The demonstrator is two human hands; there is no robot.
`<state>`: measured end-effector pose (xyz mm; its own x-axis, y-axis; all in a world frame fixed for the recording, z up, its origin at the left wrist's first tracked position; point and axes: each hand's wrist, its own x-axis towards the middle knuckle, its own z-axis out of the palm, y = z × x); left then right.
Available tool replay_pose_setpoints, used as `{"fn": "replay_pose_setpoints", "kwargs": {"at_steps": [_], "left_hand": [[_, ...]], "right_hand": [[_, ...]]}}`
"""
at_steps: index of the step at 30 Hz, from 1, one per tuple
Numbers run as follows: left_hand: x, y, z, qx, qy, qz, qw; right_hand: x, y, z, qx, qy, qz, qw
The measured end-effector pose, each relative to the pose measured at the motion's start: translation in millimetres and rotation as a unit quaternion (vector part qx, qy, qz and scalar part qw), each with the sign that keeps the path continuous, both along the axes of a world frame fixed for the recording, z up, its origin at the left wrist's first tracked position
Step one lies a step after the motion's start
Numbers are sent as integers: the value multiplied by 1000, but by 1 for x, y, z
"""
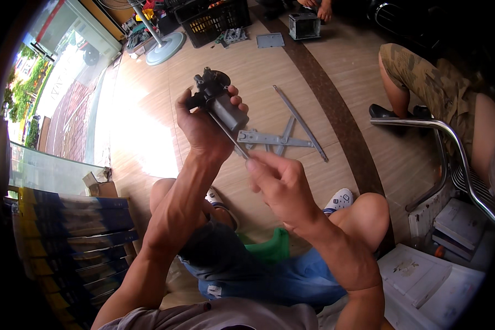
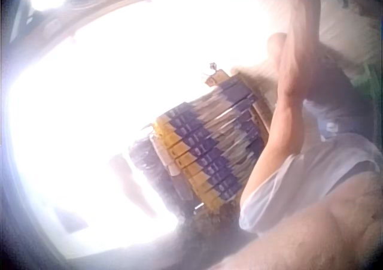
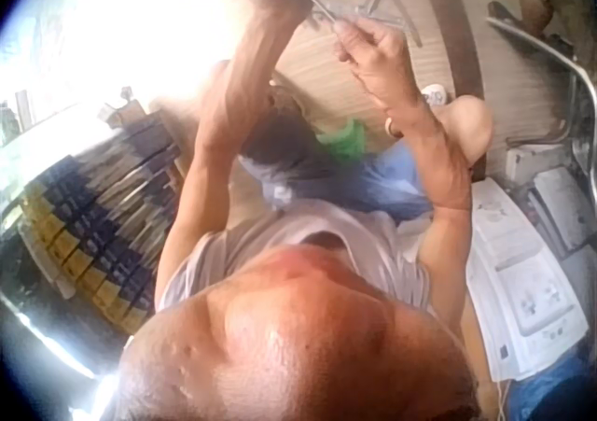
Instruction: The person disassembles a small electric motor while sitting on the floor. They use a screwdriver to remove screws from the motor housing and a metal plate, then separate the components to reveal the internal copper windings.
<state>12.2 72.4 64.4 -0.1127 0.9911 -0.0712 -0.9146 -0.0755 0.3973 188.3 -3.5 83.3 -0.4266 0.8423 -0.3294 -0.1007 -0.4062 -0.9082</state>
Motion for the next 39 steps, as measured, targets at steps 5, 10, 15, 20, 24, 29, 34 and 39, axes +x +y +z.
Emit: {"fn": "replay_pose_setpoints", "kwargs": {"at_steps": [5, 10, 15, 20, 24, 29, 34, 39], "left_hand": [[0, 3, 0, -25, 36, 24, 999], [1, -1, 2, -30, 23, 29, 999], [0, -4, 6, -22, 28, 32, 999], [0, -5, 3, -34, 20, 18, 999], [1, -7, 5, -27, 33, 26, 999], [1, -8, 7, -9, 41, 49, 998], [3, -5, 11, -9, 36, 50, 998], [-2, -7, 12, -31, 7, 59, 998]], "right_hand": [[-14, -8, -24, 424, -229, -75, 873], [-14, -12, -14, 338, -217, -53, 914], [-3, 0, -15, 20, 39, 3, 999], [-1, 4, 1, -244, 191, 60, 949], [3, 8, -2, -188, 143, 62, 970], [-9, 3, -17, 46, -38, 19, 998], [-15, 3, -32, 597, -325, -115, 725], [-8, 7, -19, 335, -162, -75, 925]]}}
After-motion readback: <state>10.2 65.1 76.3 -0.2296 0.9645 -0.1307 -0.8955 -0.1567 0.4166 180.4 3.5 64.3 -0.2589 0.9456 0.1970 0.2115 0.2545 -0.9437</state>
